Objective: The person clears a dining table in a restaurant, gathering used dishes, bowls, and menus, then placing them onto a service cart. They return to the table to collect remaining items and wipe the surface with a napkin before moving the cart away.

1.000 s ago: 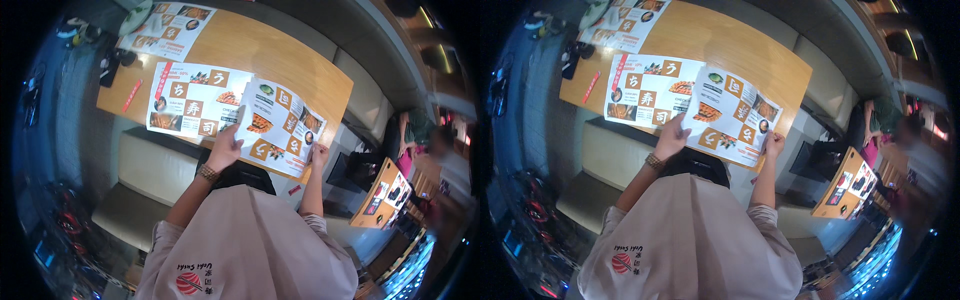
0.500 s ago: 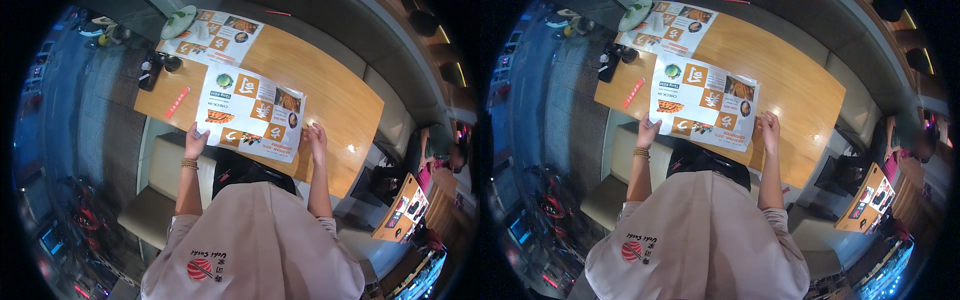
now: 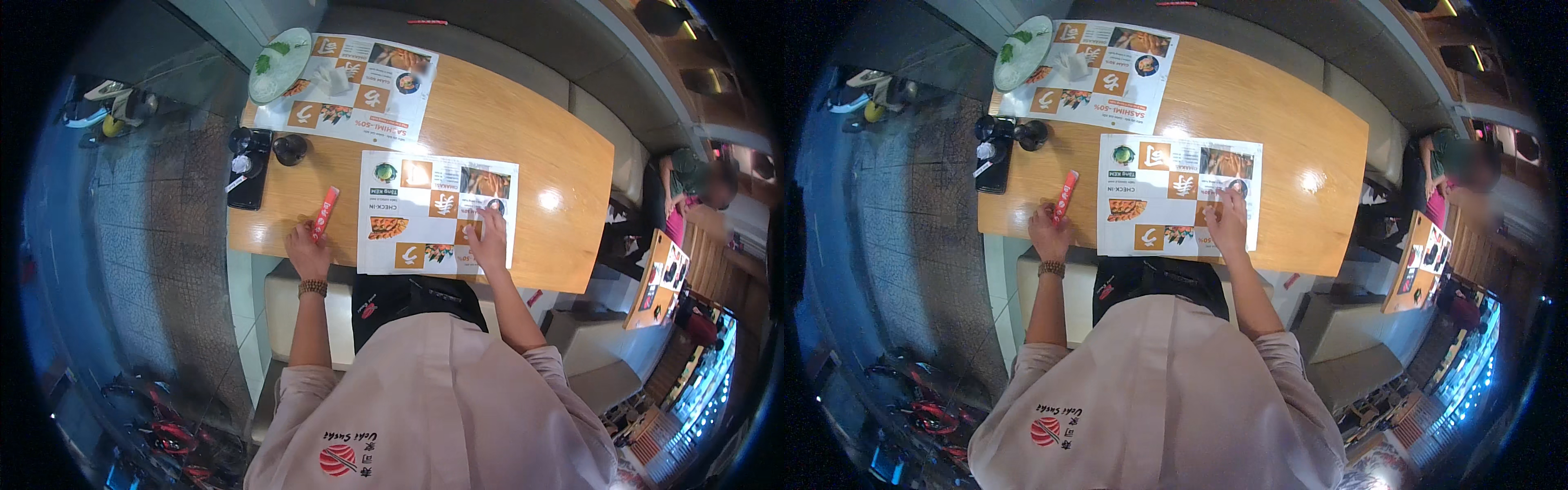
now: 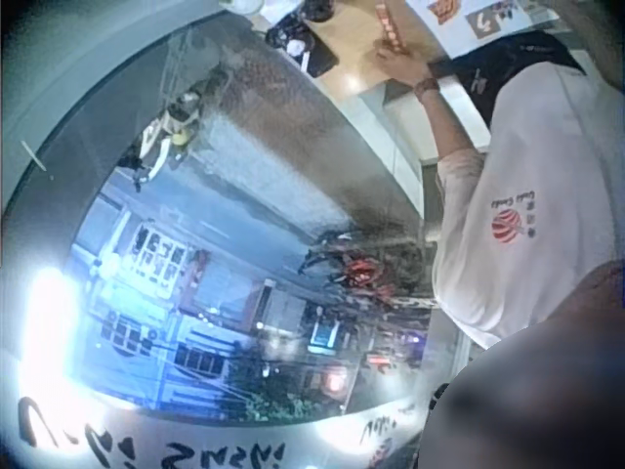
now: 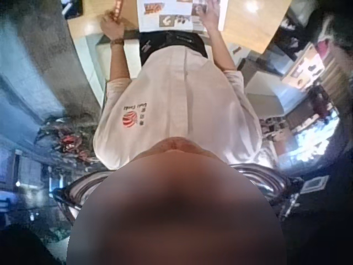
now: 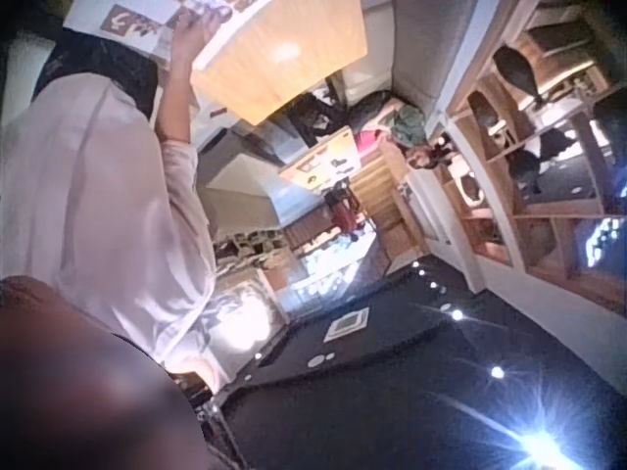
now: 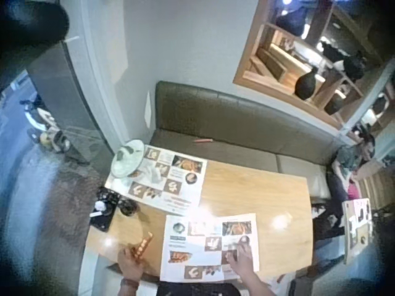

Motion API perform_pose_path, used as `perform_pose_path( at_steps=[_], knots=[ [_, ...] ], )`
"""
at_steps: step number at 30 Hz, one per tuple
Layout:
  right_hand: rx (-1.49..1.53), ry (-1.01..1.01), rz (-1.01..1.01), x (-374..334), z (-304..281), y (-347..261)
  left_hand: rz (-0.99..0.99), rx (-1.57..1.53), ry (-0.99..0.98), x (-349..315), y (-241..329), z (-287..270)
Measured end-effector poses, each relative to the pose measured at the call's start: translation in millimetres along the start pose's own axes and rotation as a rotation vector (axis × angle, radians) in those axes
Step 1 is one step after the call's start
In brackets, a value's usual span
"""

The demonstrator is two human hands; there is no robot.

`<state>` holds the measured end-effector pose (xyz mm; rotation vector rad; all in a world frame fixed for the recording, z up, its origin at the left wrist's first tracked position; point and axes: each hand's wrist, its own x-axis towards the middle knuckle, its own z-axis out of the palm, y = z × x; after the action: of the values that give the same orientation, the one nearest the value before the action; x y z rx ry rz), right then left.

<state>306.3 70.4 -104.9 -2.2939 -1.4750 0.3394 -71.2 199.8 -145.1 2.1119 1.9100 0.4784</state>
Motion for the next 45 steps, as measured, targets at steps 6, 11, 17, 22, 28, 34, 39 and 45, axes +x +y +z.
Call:
perform_pose_path(
  at_steps=[6, 11, 17, 22, 28, 34, 39, 45],
  knots=[
    [0.175, -0.053, 0.033, -20, 18, -22, -0.341, -0.499, -0.295, 17, 26, 1],
    [0.275, 0.085, 0.055, -29, 41, -40, 0.128, -0.625, -0.304, 16, 104, 22],
    [0.316, 0.155, 0.050, -36, 50, -12, 0.157, -0.134, -0.224, 1, 135, 36],
    [0.313, 0.247, 0.483, -57, 24, 57, -0.251, -0.382, -0.159, -21, 17, 104],
    [0.353, 0.151, 0.788, -67, 9, 101, -0.414, -0.145, -0.320, -3, 43, 95],
    [0.744, 0.027, 0.687, -62, 21, 116, -0.379, -0.023, -0.225, -1, 34, 88],
    [0.678, -0.061, 0.808, -61, 22, 136, -0.456, -0.048, -0.329, -3, 51, 80],
    [0.704, -0.190, 0.747, -54, 28, 147, -0.515, -0.254, -0.348, -13, 64, 63]
  ],
)
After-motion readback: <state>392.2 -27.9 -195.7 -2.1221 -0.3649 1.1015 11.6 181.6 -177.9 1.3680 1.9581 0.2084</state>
